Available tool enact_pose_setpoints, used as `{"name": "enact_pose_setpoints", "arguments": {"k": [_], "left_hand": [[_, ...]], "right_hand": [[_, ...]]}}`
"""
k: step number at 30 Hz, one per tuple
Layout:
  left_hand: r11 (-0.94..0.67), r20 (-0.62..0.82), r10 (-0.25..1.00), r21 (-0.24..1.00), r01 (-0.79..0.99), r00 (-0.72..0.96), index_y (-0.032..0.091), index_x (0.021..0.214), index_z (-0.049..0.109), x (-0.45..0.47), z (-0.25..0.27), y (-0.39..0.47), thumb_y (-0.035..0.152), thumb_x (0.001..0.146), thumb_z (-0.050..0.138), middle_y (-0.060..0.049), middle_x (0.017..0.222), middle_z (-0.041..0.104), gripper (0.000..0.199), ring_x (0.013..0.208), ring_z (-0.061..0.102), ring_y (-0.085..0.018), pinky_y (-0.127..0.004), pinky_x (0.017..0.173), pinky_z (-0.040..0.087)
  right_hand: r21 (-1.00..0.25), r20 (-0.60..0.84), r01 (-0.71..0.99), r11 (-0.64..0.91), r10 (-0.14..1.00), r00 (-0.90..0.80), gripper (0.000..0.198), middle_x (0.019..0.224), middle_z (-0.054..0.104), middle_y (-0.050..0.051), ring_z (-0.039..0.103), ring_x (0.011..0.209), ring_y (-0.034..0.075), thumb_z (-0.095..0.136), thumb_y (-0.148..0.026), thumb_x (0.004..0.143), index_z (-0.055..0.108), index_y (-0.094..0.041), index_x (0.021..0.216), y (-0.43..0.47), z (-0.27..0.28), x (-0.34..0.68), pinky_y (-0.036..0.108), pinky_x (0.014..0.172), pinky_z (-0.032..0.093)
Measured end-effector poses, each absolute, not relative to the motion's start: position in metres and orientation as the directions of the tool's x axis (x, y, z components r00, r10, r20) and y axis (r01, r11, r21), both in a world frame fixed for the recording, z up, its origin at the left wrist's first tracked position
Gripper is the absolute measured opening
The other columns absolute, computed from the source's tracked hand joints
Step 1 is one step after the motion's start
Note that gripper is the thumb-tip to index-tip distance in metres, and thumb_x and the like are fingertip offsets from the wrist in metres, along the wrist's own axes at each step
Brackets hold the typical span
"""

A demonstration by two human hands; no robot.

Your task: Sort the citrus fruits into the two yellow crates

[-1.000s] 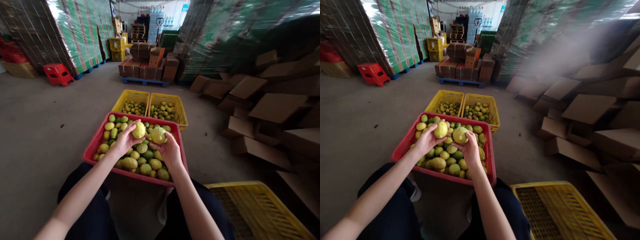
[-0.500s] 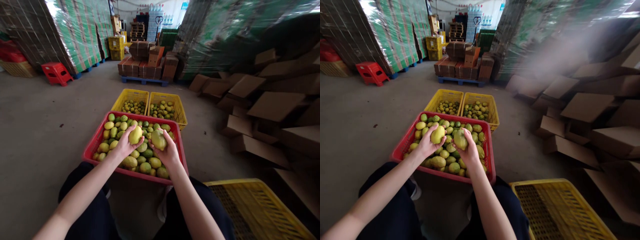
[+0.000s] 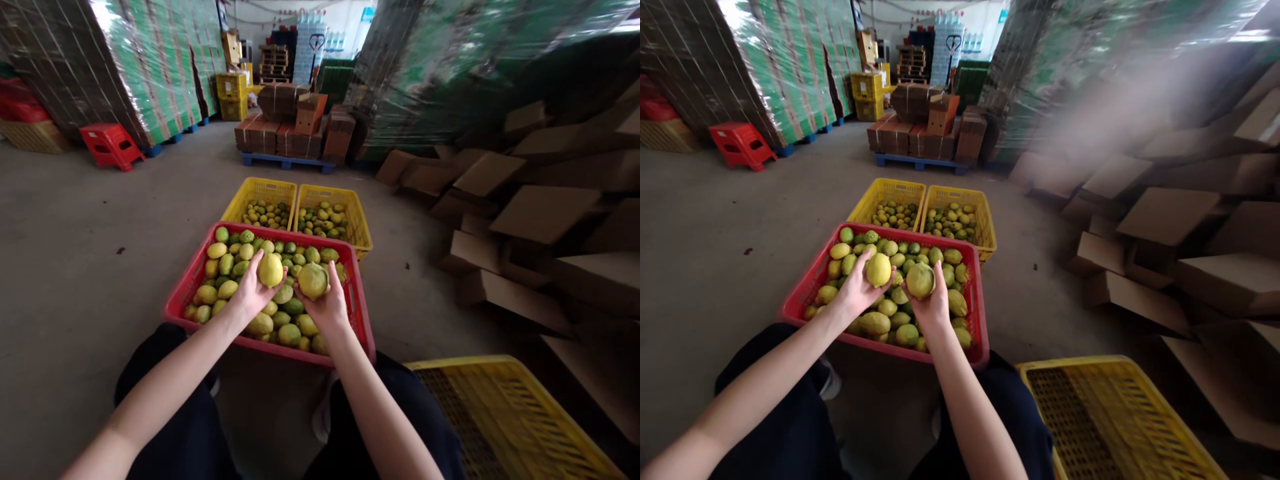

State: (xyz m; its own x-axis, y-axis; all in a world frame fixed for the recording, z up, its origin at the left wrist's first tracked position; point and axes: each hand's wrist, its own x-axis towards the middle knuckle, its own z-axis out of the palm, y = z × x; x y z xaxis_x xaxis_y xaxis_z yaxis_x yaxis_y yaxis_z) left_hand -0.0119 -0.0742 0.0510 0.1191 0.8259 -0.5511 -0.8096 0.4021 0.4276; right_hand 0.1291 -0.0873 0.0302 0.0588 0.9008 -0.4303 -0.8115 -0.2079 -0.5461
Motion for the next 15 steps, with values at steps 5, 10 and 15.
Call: {"name": "enact_pose_setpoints", "arguments": {"k": [5, 10, 15], "left_hand": [[0.462, -0.561, 0.809, 0.423, -0.779, 0.175, 0.014, 0.094, 0.06, -0.0147, 0.0574, -0.0757, 0.03, 0.089, 0.06, -0.005, 0.074, 0.065, 0.018, 0.064, 0.066, -0.014, -0.021, 0.057, 0.057], [0.601, -0.506, 0.768, 0.357, -0.715, 0.393, 0.01, 0.096, 0.063, -0.0187, 0.0541, -0.0762, 0.04, 0.094, 0.046, -0.009, 0.075, 0.066, 0.035, 0.064, 0.065, -0.015, -0.022, 0.052, 0.054], [0.573, -0.437, 0.811, 0.452, -0.684, 0.39, 0.015, 0.099, 0.065, -0.0201, 0.0519, -0.0778, 0.034, 0.097, 0.042, -0.006, 0.082, 0.068, 0.03, 0.063, 0.065, -0.012, -0.018, 0.051, 0.053]], "right_hand": [[-0.485, -0.492, -0.804, -0.343, 0.867, -0.073, 0.024, 0.067, 0.069, 0.003, 0.066, 0.059, 0.017, 0.06, -0.044, 0.082, 0.06, -0.02, 0.08, -0.0931, 0.041, 0.1286, 0.03, 0.055, 0.057], [-0.5, -0.433, -0.784, -0.368, 0.89, -0.141, 0.023, 0.064, 0.069, 0.004, 0.067, 0.059, 0.02, 0.057, -0.042, 0.081, 0.061, -0.02, 0.077, -0.0923, 0.0402, 0.1272, 0.032, 0.053, 0.058], [-0.483, -0.416, -0.772, -0.414, 0.884, -0.214, 0.026, 0.066, 0.071, 0.005, 0.069, 0.061, 0.021, 0.049, -0.038, 0.084, 0.065, -0.018, 0.083, -0.0913, 0.0386, 0.1303, 0.033, 0.05, 0.057]]}}
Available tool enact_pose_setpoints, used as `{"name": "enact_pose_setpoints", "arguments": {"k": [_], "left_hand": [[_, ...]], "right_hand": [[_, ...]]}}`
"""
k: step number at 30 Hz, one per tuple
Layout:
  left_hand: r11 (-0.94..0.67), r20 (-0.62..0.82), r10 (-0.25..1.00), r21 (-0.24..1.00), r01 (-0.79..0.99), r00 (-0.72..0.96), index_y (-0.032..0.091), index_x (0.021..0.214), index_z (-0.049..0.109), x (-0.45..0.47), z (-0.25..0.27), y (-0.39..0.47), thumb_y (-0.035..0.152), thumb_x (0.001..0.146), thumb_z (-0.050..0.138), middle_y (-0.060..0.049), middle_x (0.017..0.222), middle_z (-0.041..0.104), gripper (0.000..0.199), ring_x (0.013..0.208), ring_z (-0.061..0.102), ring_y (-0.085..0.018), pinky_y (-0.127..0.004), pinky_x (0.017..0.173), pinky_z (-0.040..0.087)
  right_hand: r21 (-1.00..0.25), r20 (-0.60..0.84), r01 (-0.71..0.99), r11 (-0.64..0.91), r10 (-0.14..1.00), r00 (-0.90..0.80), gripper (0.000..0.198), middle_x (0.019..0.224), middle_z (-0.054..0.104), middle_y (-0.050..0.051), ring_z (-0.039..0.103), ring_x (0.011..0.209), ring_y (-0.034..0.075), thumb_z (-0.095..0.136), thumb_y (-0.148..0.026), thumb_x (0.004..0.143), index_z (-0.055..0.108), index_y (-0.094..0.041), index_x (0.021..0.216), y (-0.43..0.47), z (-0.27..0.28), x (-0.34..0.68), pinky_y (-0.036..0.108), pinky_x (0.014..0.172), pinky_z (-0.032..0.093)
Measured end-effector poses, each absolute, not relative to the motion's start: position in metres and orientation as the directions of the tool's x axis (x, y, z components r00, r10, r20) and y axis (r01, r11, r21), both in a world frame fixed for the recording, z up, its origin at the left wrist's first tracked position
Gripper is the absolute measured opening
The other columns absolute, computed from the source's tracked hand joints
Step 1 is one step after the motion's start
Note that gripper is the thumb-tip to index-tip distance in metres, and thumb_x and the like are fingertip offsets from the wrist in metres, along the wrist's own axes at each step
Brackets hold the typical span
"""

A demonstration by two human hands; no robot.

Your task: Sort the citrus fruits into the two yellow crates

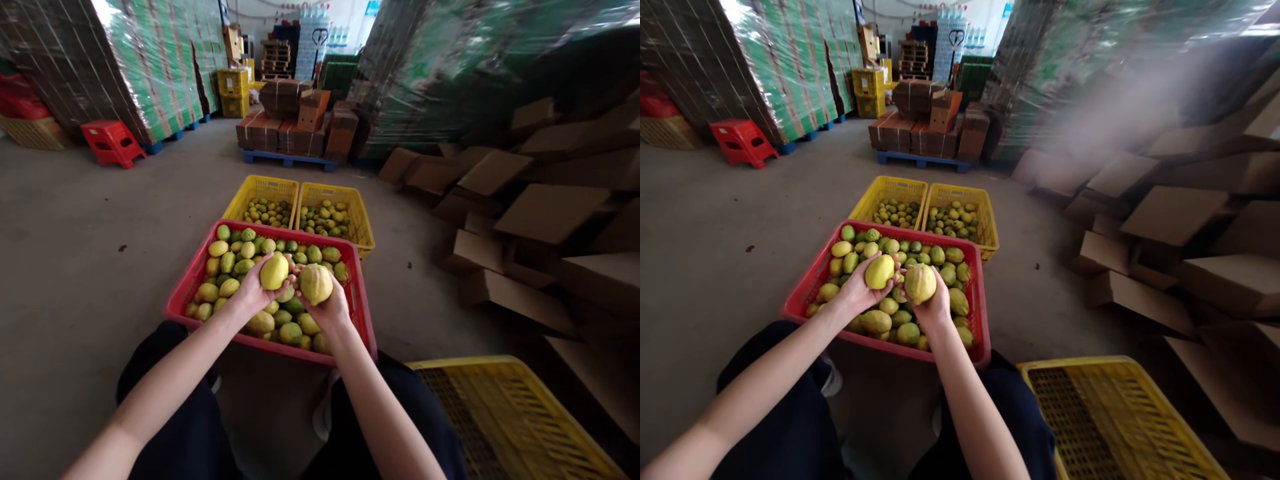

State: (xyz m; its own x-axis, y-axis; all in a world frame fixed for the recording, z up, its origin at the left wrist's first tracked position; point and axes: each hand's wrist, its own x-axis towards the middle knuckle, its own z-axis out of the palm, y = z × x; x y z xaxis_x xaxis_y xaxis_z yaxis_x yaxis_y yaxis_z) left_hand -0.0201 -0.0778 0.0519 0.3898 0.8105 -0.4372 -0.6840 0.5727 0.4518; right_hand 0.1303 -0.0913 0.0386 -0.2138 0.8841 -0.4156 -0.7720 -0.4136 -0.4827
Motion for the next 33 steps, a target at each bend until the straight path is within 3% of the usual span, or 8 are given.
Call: {"name": "enact_pose_setpoints", "arguments": {"k": [5, 9, 15, 18, 21, 24, 28, 33], "left_hand": [[0.497, -0.391, 0.86, 0.495, -0.713, 0.328, 0.022, 0.113, 0.063, -0.021, 0.052, -0.074, 0.037, 0.096, 0.046, -0.006, 0.094, 0.07, 0.029, 0.076, 0.069, -0.014, -0.02, 0.056, 0.057], [0.5, -0.399, 0.861, 0.553, -0.667, 0.315, 0.018, 0.111, 0.064, -0.02, 0.049, -0.07, 0.043, 0.096, 0.042, -0.01, 0.098, 0.07, 0.036, 0.084, 0.07, -0.018, -0.019, 0.052, 0.055], [0.779, -0.604, 0.624, 0.527, -0.339, 0.496, 0.021, 0.106, 0.065, -0.013, 0.01, -0.102, 0.024, 0.088, 0.057, -0.005, 0.074, 0.069, 0.02, 0.066, 0.071, -0.019, -0.022, 0.044, 0.052], [0.838, -0.716, 0.522, 0.531, -0.122, 0.464, 0.02, 0.101, 0.064, -0.011, -0.011, -0.106, 0.024, 0.08, 0.068, -0.004, 0.065, 0.064, 0.022, 0.055, 0.069, -0.024, -0.027, 0.038, 0.05], [0.77, -0.72, 0.627, 0.63, -0.099, 0.296, 0.016, 0.098, 0.062, -0.014, 0.001, -0.069, 0.031, 0.083, 0.065, -0.009, 0.074, 0.065, 0.021, 0.065, 0.071, -0.028, -0.029, 0.039, 0.051], [0.518, -0.516, 0.853, 0.824, -0.229, 0.075, 0.011, 0.102, 0.058, -0.021, 0.049, 0.0, 0.04, 0.091, 0.053, -0.017, 0.1, 0.065, 0.032, 0.091, 0.068, -0.029, -0.035, 0.063, 0.059], [0.37, -0.395, 0.916, 0.9, -0.233, -0.071, 0.014, 0.111, 0.051, -0.035, 0.094, 0.062, 0.042, 0.095, 0.041, -0.02, 0.129, 0.053, 0.034, 0.118, 0.057, -0.024, -0.034, 0.086, 0.055], [0.477, -0.481, 0.876, 0.874, -0.098, -0.031, 0.015, 0.086, 0.059, -0.062, 0.039, 0.014, 0.03, 0.083, 0.059, -0.015, 0.097, 0.066, 0.015, 0.097, 0.066, -0.029, -0.04, 0.08, 0.055]], "right_hand": [[-0.443, -0.381, -0.822, -0.359, 0.905, -0.19, 0.028, 0.077, 0.074, 0.007, 0.069, 0.061, 0.019, 0.055, -0.041, 0.083, 0.065, -0.016, 0.091, -0.093, 0.041, 0.137, 0.026, 0.046, 0.053], [-0.409, -0.424, -0.848, -0.338, 0.893, -0.152, 0.025, 0.077, 0.073, 0.007, 0.067, 0.059, 0.018, 0.057, -0.037, 0.08, 0.064, -0.015, 0.09, -0.093, 0.044, 0.143, 0.023, 0.04, 0.048], [-0.393, -0.434, -0.872, -0.29, 0.895, -0.102, 0.021, 0.075, 0.071, 0.005, 0.066, 0.059, 0.015, 0.057, -0.035, 0.079, 0.063, -0.016, 0.088, -0.089, 0.05, 0.173, 0.021, 0.041, 0.048], [-0.441, -0.407, -0.862, -0.252, 0.911, -0.058, 0.02, 0.075, 0.072, 0.004, 0.066, 0.06, 0.016, 0.06, -0.036, 0.076, 0.063, -0.018, 0.085, -0.086, 0.049, 0.189, 0.023, 0.042, 0.049], [-0.467, -0.422, -0.853, -0.233, 0.906, -0.017, 0.018, 0.072, 0.072, 0.003, 0.066, 0.059, 0.016, 0.06, -0.035, 0.075, 0.062, -0.019, 0.083, -0.082, 0.043, 0.195, 0.023, 0.043, 0.049], [-0.458, -0.466, -0.84, -0.29, 0.883, -0.051, 0.017, 0.07, 0.071, 0.002, 0.066, 0.059, 0.016, 0.059, -0.034, 0.076, 0.061, -0.019, 0.083, -0.081, 0.037, 0.191, 0.023, 0.044, 0.049], [-0.423, -0.518, -0.833, -0.357, 0.85, -0.102, 0.017, 0.069, 0.072, 0.003, 0.067, 0.059, 0.017, 0.055, -0.033, 0.079, 0.061, -0.019, 0.086, -0.084, 0.04, 0.188, 0.024, 0.046, 0.05], [-0.476, -0.49, -0.818, -0.323, 0.87, -0.059, 0.017, 0.069, 0.072, 0.003, 0.068, 0.058, 0.018, 0.055, -0.033, 0.081, 0.062, -0.018, 0.086, -0.087, 0.045, 0.187, 0.025, 0.046, 0.052]]}}
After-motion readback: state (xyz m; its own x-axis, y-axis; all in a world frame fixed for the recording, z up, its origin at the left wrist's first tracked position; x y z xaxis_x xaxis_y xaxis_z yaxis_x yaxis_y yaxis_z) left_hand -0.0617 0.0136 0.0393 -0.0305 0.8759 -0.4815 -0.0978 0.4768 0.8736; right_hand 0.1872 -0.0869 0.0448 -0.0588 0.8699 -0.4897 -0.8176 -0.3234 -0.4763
